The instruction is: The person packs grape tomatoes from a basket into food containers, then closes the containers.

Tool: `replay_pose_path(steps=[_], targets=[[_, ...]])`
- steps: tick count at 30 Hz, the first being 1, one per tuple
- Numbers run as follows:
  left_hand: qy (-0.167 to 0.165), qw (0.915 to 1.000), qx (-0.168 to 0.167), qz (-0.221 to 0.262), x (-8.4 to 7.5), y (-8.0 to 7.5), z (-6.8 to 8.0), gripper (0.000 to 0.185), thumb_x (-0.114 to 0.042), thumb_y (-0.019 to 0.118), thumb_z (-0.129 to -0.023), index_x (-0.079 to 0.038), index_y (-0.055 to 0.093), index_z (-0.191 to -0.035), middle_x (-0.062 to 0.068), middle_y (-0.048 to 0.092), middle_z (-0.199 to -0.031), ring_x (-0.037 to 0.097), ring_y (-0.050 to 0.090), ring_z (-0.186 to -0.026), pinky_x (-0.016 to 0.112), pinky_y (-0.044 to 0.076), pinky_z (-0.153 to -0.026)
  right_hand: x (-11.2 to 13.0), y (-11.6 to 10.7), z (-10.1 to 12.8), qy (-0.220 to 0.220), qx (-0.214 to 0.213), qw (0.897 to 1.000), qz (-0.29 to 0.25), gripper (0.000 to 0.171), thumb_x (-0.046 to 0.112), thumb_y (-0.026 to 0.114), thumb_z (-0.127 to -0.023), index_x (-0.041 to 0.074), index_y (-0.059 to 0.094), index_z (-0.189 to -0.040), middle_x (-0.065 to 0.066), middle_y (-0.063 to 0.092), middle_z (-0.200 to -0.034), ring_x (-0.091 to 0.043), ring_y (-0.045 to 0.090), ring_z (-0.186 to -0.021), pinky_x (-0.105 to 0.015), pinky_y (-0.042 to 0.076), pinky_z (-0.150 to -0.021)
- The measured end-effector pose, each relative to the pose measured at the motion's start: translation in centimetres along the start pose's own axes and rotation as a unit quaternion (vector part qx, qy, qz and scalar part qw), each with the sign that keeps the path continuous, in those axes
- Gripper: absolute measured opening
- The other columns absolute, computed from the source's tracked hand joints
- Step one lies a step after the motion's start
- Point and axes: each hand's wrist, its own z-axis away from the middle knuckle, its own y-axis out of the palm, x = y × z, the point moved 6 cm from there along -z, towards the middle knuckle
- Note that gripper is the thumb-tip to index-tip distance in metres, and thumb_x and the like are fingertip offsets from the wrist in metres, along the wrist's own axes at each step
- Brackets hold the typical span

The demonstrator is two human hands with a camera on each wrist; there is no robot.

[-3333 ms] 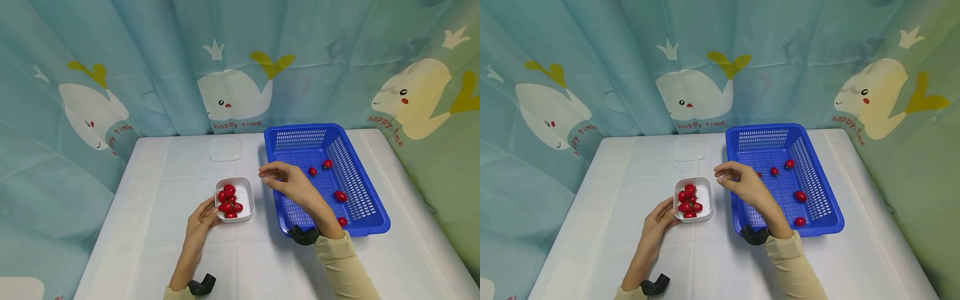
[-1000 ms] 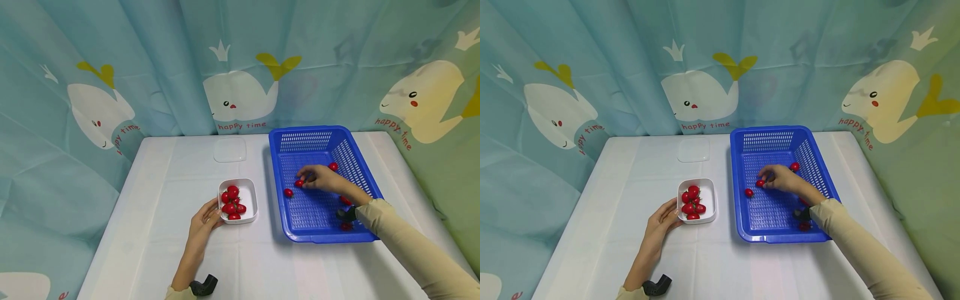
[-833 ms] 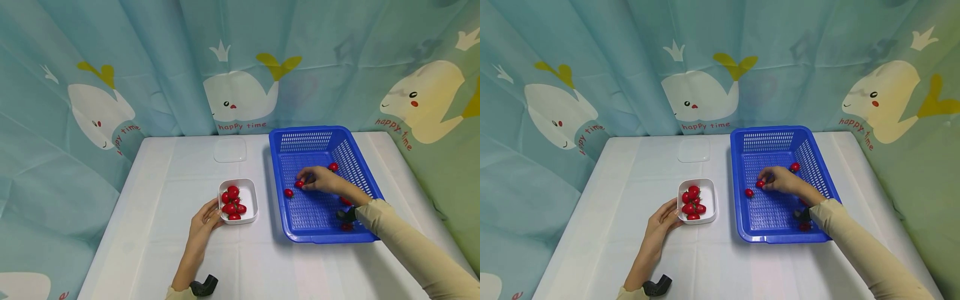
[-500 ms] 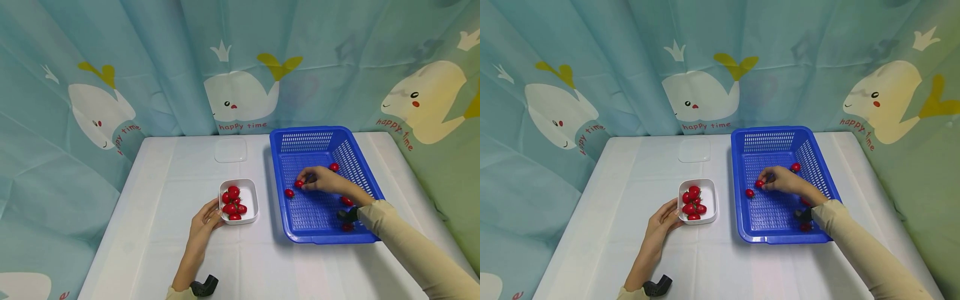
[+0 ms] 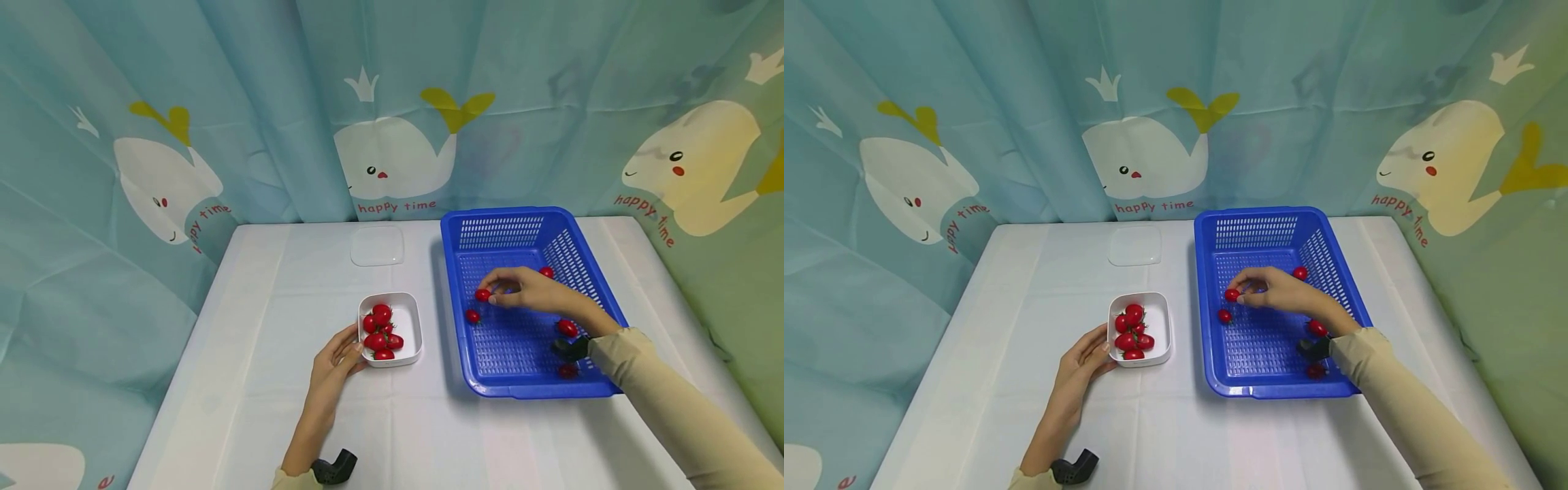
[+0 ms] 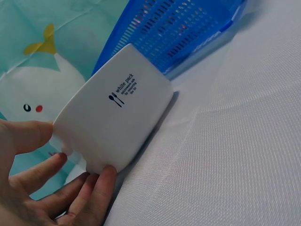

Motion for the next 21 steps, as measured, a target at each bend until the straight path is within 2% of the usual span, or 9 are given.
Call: replay_pose_path(steps=[6, 10, 17, 21], targets=[[-0.003, 1.0000, 0.000, 0.000, 0.1, 0.1, 0.0, 0.049, -0.014, 0.064, -0.104, -0.009, 0.052, -0.151, 0.015, 0.055, -0.155, 0.024, 0.060, -0.132, 0.024, 0.062, -0.094, 1.6, 0.1, 0.5, -0.024, -0.006, 0.999, -0.045, 0.025, 0.014, 0.066, -0.101, 0.011, 0.068, -0.126, -0.010, 0.071, -0.122, -0.041, 0.066, -0.111, -0.031, 0.062, -0.091], [-0.001, 1.0000, 0.001, 0.000, 0.1, 0.1, -0.1, 0.050, -0.014, 0.064, -0.104, -0.008, 0.052, -0.152, 0.015, 0.055, -0.155, 0.026, 0.060, -0.132, 0.025, 0.062, -0.094, 3.0, 0.5, 0.8, -0.034, -0.003, 0.998, -0.056, 0.025, 0.016, 0.064, -0.103, 0.015, 0.067, -0.127, -0.008, 0.071, -0.123, -0.045, 0.064, -0.116, -0.035, 0.063, -0.094], [-0.004, 1.0000, 0.000, 0.005, 0.1, 0.1, 0.0, 0.048, -0.013, 0.063, -0.104, -0.010, 0.053, -0.151, 0.013, 0.055, -0.155, 0.028, 0.058, -0.135, 0.024, 0.062, -0.093, 5.5, 1.1, 0.9, -0.064, -0.005, 0.996, -0.059, 0.025, 0.015, 0.064, -0.103, 0.015, 0.067, -0.128, -0.010, 0.071, -0.122, -0.041, 0.065, -0.114, -0.022, 0.059, -0.096], [0.001, 1.0000, 0.001, 0.002, 0.1, 0.1, 0.0, 0.048, -0.014, 0.063, -0.104, -0.010, 0.052, -0.151, 0.013, 0.054, -0.155, 0.029, 0.058, -0.135, 0.024, 0.062, -0.093, 6.7, 1.9, 0.9, -0.069, -0.023, 0.996, -0.057, 0.024, 0.015, 0.065, -0.103, 0.014, 0.068, -0.127, -0.009, 0.073, -0.117, -0.030, 0.068, -0.105, -0.023, 0.059, -0.092]])
